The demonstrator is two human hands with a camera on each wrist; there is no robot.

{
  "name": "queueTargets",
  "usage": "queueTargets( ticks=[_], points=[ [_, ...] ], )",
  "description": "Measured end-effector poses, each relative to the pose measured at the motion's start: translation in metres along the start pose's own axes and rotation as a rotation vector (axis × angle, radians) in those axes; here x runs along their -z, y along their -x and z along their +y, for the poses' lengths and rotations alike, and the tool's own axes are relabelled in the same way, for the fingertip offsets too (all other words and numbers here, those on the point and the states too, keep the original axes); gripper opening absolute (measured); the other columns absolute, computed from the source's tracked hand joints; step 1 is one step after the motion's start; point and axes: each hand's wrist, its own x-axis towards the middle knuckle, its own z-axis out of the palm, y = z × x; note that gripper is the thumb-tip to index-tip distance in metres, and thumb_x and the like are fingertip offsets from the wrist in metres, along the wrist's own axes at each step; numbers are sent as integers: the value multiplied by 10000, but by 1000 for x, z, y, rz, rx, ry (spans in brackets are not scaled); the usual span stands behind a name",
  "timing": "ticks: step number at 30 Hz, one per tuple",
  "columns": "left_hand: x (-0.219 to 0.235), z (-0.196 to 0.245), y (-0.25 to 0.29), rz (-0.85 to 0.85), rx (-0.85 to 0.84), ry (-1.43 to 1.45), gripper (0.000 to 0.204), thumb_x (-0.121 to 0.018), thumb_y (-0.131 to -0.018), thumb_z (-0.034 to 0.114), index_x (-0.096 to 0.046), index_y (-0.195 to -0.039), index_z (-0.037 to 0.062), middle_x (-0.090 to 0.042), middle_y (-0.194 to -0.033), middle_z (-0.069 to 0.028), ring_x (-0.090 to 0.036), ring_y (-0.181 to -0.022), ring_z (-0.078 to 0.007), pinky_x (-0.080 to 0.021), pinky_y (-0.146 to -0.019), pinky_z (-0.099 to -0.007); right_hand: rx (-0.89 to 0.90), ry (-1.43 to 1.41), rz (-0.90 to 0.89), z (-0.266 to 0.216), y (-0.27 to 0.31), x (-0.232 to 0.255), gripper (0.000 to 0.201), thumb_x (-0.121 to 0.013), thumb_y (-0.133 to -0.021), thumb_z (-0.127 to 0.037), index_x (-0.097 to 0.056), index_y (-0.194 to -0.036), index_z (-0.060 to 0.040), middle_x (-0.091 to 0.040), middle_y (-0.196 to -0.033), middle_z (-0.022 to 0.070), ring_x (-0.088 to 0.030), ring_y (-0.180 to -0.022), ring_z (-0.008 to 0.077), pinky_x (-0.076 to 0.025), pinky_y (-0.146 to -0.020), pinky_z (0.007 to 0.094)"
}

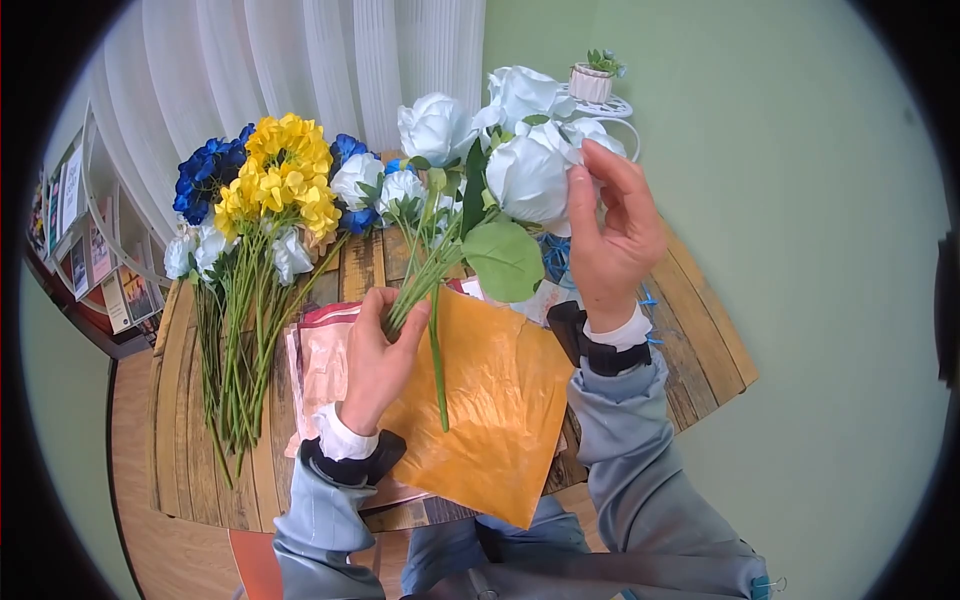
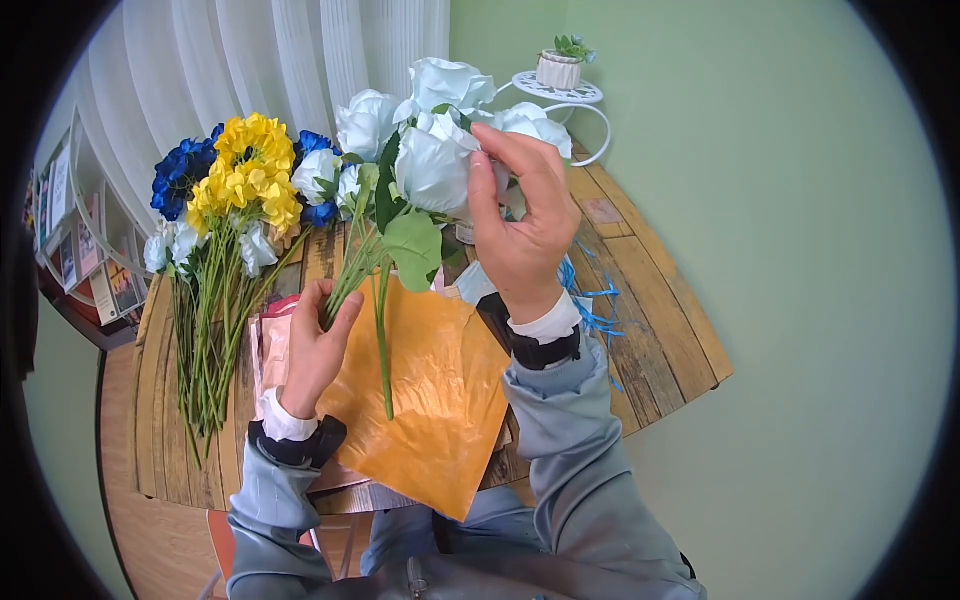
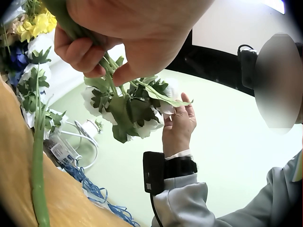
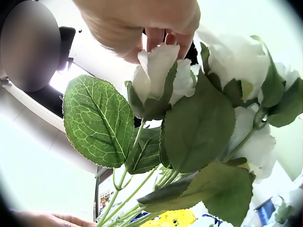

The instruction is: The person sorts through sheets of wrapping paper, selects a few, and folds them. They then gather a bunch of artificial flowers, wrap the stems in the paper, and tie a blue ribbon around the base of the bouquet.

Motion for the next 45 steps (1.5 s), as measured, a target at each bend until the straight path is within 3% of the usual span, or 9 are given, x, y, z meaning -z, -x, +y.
queueTargets(
  ticks=[11,14,16,20,23,28,33,38,45],
  points=[
    [0,-18,-4,152,-74,23,287,-613,-876,224,-514,-957,-33,-528,-733,-51,-453,-649,-93,-373,-565,-253,73,154,-130,-6,1,-5,430,-697,-728,-42,-592,-1145,-39,-612,-937,88,-565,-820,183,-458,-745,284],
    [1,-17,-5,162,-68,35,284,-615,-875,212,-512,-965,-37,-532,-744,-48,-460,-663,-90,-380,-573,-248,16,82,-132,-3,3,-1,407,-651,-757,-7,-581,-1158,-31,-623,-956,90,-584,-861,169,-478,-718,266],
    [2,-17,-5,164,-66,41,276,-618,-874,202,-512,-966,-36,-537,-751,-44,-466,-671,-87,-384,-579,-243,-155,-58,-167,-6,4,2,399,-554,-828,72,-510,-1220,10,-578,-1140,109,-564,-1009,134,-458,-835,257],
    [-1,-17,-5,178,-95,139,223,-625,-867,151,-513,-954,-21,-549,-772,-33,-486,-693,-80,-398,-607,-225,-225,-152,-141,-7,2,3,393,-514,-852,75,-480,-1240,23,-588,-1111,120,-567,-1013,146,-453,-867,263],
    [-3,-21,-6,197,-126,172,195,-629,-860,118,-508,-946,-9,-549,-798,-33,-494,-717,-77,-403,-632,-219,-170,-138,-65,-12,-1,-3,512,-672,-791,-82,-477,-1257,4,-586,-1050,125,-567,-966,180,-491,-759,286],
    [-3,-19,-4,179,-122,205,166,-621,-865,74,-479,-938,28,-530,-864,-1,-477,-779,-53,-385,-689,-194,-45,352,-232,-16,5,-13,914,-803,-662,-248,-284,-1377,-9,-433,-1145,166,-412,-1060,293,-328,-940,408],
    [-3,-15,-2,187,-145,201,151,-608,-869,56,-478,-940,30,-526,-871,-3,-475,-791,-55,-384,-707,-196,-83,332,-232,-8,9,-15,839,-760,-691,-165,-296,-1373,-12,-459,-1103,165,-435,-1031,288,-352,-901,396],
    [-2,-21,-5,175,-150,227,176,-614,-858,63,-481,-960,11,-546,-862,-34,-515,-784,-79,-410,-689,-211,-101,124,-106,1,9,-14,634,-631,-784,-18,-351,-1353,-20,-567,-935,104,-537,-823,167,-429,-751,283],
    [-2,-24,-7,210,-147,251,183,-617,-856,71,-473,-956,17,-518,-863,-27,-486,-789,-74,-394,-698,-215,-253,-86,-55,2,5,-6,519,-530,-878,-30,-329,-1356,-9,-613,-924,79,-535,-761,102,-425,-695,221]
  ],
)
